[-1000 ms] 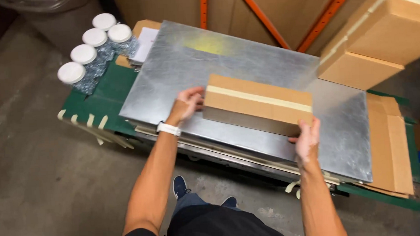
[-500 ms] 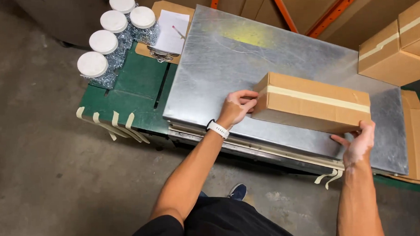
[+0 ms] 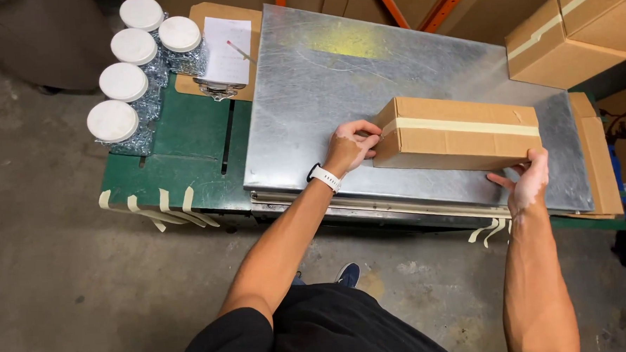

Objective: The person packs jars of hardware into boxes, sealing each box with tape and moving them to a stack.

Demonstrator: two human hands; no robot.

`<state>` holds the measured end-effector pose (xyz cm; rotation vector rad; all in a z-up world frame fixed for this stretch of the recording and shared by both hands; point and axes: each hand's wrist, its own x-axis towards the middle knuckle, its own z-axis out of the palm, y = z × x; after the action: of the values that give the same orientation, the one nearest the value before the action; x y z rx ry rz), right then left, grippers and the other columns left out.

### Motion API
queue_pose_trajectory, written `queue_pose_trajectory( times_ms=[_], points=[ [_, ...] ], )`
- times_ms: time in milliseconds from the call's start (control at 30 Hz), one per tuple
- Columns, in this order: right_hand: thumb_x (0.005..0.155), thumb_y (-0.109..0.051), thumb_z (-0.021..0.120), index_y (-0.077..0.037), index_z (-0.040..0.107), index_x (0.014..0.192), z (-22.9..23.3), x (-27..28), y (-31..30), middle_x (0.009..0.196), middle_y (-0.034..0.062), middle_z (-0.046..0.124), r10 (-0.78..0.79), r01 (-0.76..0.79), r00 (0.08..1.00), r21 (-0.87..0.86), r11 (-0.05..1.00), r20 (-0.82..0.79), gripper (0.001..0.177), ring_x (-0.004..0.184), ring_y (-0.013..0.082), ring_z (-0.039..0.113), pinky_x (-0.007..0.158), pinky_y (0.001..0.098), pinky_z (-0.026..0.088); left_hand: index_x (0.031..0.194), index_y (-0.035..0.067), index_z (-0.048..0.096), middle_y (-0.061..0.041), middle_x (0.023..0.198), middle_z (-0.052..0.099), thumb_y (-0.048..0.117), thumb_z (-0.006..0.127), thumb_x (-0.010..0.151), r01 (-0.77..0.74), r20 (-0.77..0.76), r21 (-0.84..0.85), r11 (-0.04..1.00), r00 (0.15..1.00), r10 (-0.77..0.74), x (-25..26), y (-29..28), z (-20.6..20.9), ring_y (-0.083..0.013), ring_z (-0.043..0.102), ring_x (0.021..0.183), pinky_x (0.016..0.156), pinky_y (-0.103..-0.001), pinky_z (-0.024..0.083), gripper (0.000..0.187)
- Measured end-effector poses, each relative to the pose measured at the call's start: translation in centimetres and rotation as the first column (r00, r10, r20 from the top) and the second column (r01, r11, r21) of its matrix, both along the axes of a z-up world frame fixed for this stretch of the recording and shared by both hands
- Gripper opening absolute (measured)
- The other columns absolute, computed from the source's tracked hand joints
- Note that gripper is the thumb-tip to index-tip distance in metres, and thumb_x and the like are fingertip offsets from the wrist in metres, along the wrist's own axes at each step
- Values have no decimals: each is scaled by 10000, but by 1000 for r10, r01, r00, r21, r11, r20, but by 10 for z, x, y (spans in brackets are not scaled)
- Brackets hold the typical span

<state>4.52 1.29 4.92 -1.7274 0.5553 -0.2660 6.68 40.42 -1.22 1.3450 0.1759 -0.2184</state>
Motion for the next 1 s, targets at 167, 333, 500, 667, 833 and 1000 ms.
queue_pose_trajectory(
  times_ms=[167, 333, 500, 667, 833, 1000],
  points=[
    [961, -562, 479, -199, 610, 1412, 1, -2, 4, 1288, 12, 589, -30, 29, 999, -5, 1000, -12, 594, 1201, 147, 640, 716, 394, 722, 977, 129, 818, -74, 813, 838, 110, 796, 905, 35, 75, 91, 995, 996, -42, 5, 5, 9, -192, 855, 794, 795, -310, 766, 78],
    [977, -547, 451, -199, 594, 1407, 3, 0, 6, 1297, 22, 559, -22, 22, 1000, 2, 1000, -13, 571, 1199, 157, 610, 728, 437, 717, 1088, 118, 900, -102, 948, 861, 237, 891, 860, -33, -33, 114, 993, 999, 37, -3, 2, 27, -211, 825, 823, 740, -339, 786, 258],
    [983, -547, 443, -194, 578, 1407, 3, -2, 7, 1310, 38, 541, -10, 9, 1000, -11, 1000, -11, 568, 1209, 178, 594, 728, 425, 721, 1035, 142, 896, -54, 794, 834, 243, 858, 846, -9, -28, 211, 977, 999, 15, -3, 6, 42, -170, 760, 601, 594, -267, 687, 217],
    [985, -542, 451, -199, 586, 1401, 4, -2, 7, 1313, 29, 549, -13, 13, 1000, 10, 1000, 6, 556, 1226, 174, 608, 719, 435, 722, 1068, 43, 806, -91, 796, 747, 123, 845, 931, 126, -101, 64, 990, 988, -119, 24, 7, 24, -128, 658, 607, 465, -275, 591, 164],
    [970, -556, 460, -196, 583, 1424, 2, 0, 5, 1302, 27, 549, -12, 12, 1000, 20, 1000, -12, 592, 1226, 178, 612, 711, 420, 720, 1143, 180, 758, 15, 827, 623, 325, 676, 1001, 393, -88, 255, 883, 919, -384, 43, 19, 19, -120, 568, 767, 607, -348, 483, 218],
    [977, -557, 450, -186, 557, 1405, 2, -2, 7, 1336, 46, 532, 7, -7, 1000, -1, 1000, 6, 577, 1233, 199, 583, 702, 413, 714, 910, 187, 703, 47, 861, 615, 314, 645, 995, 333, -2, 367, 869, 934, -358, 40, 13, 9, -145, 506, 821, 738, -325, 358, 163]
  ],
)
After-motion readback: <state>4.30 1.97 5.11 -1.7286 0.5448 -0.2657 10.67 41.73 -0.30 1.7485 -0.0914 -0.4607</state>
